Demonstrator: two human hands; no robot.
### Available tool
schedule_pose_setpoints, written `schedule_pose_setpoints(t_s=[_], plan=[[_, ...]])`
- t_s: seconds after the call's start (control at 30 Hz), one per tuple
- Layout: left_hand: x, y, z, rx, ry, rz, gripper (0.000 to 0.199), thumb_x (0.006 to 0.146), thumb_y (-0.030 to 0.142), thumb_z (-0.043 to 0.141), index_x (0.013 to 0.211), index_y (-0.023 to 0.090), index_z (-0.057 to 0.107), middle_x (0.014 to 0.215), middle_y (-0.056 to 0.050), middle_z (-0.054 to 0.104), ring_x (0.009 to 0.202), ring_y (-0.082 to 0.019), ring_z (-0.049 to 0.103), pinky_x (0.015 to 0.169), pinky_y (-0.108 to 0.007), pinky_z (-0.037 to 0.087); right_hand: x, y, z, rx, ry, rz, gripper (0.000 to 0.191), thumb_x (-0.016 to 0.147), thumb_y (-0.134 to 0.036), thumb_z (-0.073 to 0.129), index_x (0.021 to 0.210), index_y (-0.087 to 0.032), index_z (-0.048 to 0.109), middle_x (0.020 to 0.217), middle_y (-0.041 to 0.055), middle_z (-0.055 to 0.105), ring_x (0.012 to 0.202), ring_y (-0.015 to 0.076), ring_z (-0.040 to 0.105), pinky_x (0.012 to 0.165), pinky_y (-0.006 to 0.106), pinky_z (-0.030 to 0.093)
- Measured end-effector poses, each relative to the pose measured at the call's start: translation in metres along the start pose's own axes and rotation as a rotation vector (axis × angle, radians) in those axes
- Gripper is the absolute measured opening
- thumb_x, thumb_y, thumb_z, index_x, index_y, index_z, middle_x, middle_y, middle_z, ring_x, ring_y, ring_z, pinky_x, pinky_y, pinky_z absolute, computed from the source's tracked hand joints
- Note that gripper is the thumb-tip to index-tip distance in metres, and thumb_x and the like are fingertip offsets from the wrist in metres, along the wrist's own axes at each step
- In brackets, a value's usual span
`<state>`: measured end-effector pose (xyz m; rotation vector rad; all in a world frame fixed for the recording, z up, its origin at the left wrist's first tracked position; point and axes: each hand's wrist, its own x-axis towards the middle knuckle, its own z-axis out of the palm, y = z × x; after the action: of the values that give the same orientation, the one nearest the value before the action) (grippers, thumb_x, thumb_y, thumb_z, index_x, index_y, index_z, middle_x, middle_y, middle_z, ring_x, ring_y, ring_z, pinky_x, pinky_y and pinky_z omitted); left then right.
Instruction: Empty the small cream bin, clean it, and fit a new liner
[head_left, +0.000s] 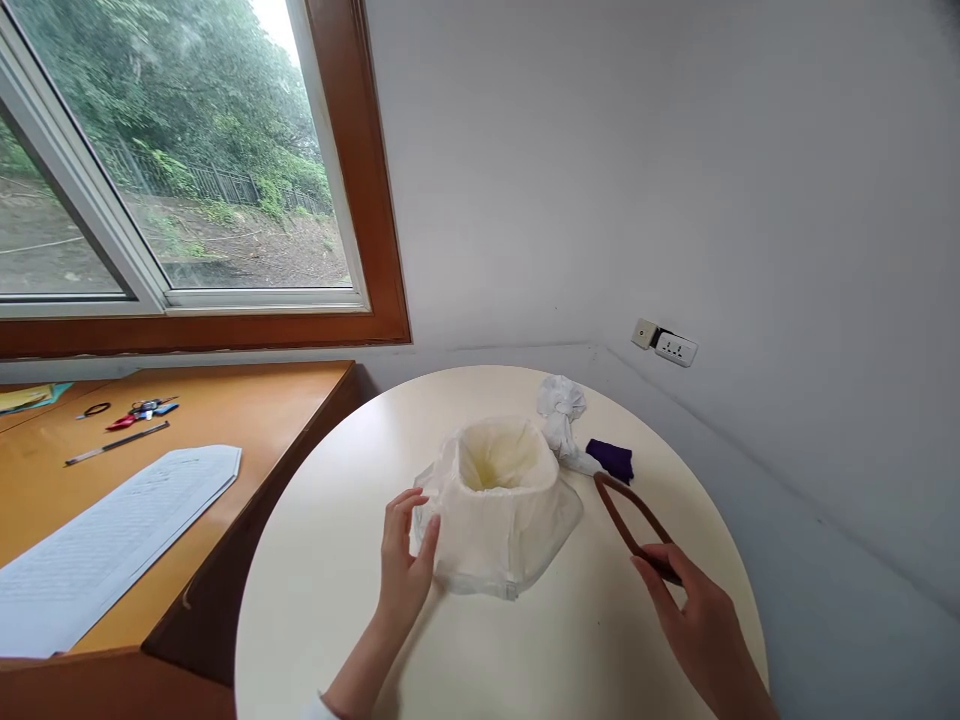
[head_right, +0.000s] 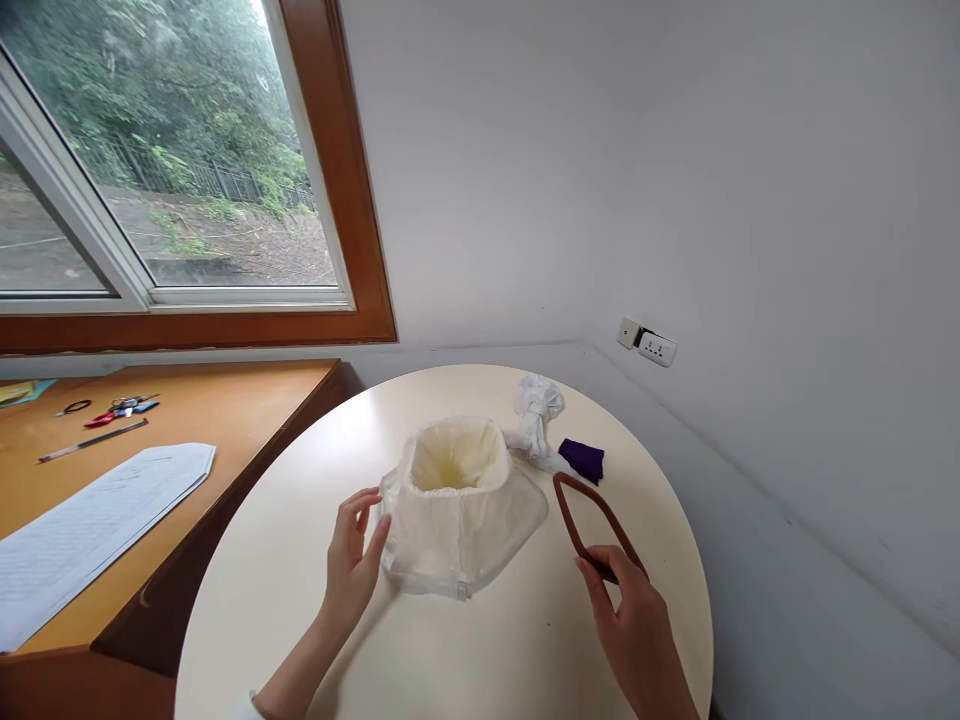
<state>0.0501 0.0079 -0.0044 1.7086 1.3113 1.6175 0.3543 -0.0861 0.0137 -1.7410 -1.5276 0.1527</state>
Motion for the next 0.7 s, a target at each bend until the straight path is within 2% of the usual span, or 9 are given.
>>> schedule_pose_setpoints(t_s=[0.07,0.17,0.27,0.33,0.4,0.47,0.53,0.6,0.7], plan=[[0.001,0.003,-0.002,0.001,0.064,-0.003,0.013,0.086,0.032,0.048,0.092,0.022,0.052,0.105,-0.007,0.051,0.108,-0.02,0.049,0.095,-0.039,0.042,0.001,-0.012,-0.011,0.024,0.064,-0.086,0.02,0.086,-0.041,0.047,0.085,-0.025,0.057,0.079,0.0043,0.066,0.07,0.019,0.064,0.056,0.028,0.052],[0.003,0.015,-0.008,-0.02,0.111,-0.013,0.013,0.086,0.031,0.049,0.079,0.02,0.053,0.092,-0.004,0.055,0.095,-0.018,0.055,0.082,-0.032,0.048,0.005,-0.029,-0.021,0.062,0.147,-0.289,0.01,0.085,-0.032,0.05,0.087,-0.024,0.056,0.076,0.0032,0.064,0.07,0.0179,0.062,0.059,0.028,0.051],[0.009,0.038,-0.014,-0.067,0.094,-0.099,0.019,0.086,0.031,0.049,0.072,0.019,0.053,0.073,-0.001,0.056,0.073,-0.015,0.056,0.069,-0.028,0.048,0.01,-0.045,-0.024,0.091,0.116,-0.499,0.008,0.084,-0.019,0.052,0.091,-0.024,0.054,0.076,0.0026,0.062,0.071,0.0171,0.06,0.065,0.031,0.049],[0.013,0.056,-0.017,-0.164,0.005,-0.19,0.025,0.087,0.033,0.047,0.068,0.018,0.053,0.066,0.001,0.054,0.06,-0.012,0.054,0.06,-0.027,0.048,0.014,-0.056,-0.023,0.093,0.06,-0.609,0.013,0.083,-0.013,0.053,0.091,-0.023,0.053,0.076,0.0023,0.062,0.071,0.0166,0.059,0.069,0.033,0.047],[0.016,0.076,-0.016,-0.319,-0.155,-0.294,0.03,0.088,0.038,0.042,0.073,0.016,0.055,0.066,0.0,0.054,0.05,-0.01,0.05,0.049,-0.026,0.046,0.017,-0.068,-0.02,0.072,0.004,-0.684,0.015,0.082,-0.011,0.053,0.092,-0.022,0.053,0.077,0.0024,0.062,0.072,0.0161,0.057,0.074,0.035,0.045],[0.016,0.092,-0.014,-0.44,-0.306,-0.386,0.032,0.087,0.044,0.042,0.09,0.016,0.056,0.071,-0.002,0.058,0.049,-0.011,0.051,0.041,-0.026,0.045,0.019,-0.08,-0.016,0.045,-0.048,-0.748,0.016,0.082,-0.01,0.051,0.093,-0.021,0.053,0.078,0.0027,0.062,0.073,0.0157,0.056,0.078,0.037,0.044],[0.014,0.105,-0.011,-0.493,-0.406,-0.451,0.039,0.083,0.047,0.049,0.108,0.017,0.05,0.079,-0.005,0.061,0.051,-0.012,0.054,0.038,-0.026,0.046,0.02,-0.092,-0.012,0.028,-0.084,-0.819,0.017,0.082,-0.006,0.049,0.091,-0.02,0.054,0.078,0.0026,0.063,0.073,0.0152,0.056,0.08,0.037,0.043],[0.012,0.112,-0.009,-0.492,-0.442,-0.48,0.047,0.079,0.045,0.057,0.116,0.019,0.044,0.083,-0.006,0.064,0.049,-0.012,0.054,0.038,-0.026,0.046,0.021,-0.103,-0.006,0.023,-0.097,-0.875,0.018,0.082,-0.005,0.047,0.088,-0.02,0.055,0.076,0.002,0.063,0.072,0.0147,0.055,0.081,0.036,0.043],[0.01,0.116,-0.01,-0.456,-0.424,-0.466,0.046,0.079,0.042,0.059,0.116,0.02,0.041,0.077,-0.003,0.066,0.04,-0.008,0.05,0.042,-0.025,0.045,0.022,-0.114,0.002,0.023,-0.097,-0.914,0.018,0.084,-0.006,0.045,0.087,-0.02,0.057,0.073,0.0008,0.063,0.071,0.0135,0.055,0.081,0.035,0.042]])
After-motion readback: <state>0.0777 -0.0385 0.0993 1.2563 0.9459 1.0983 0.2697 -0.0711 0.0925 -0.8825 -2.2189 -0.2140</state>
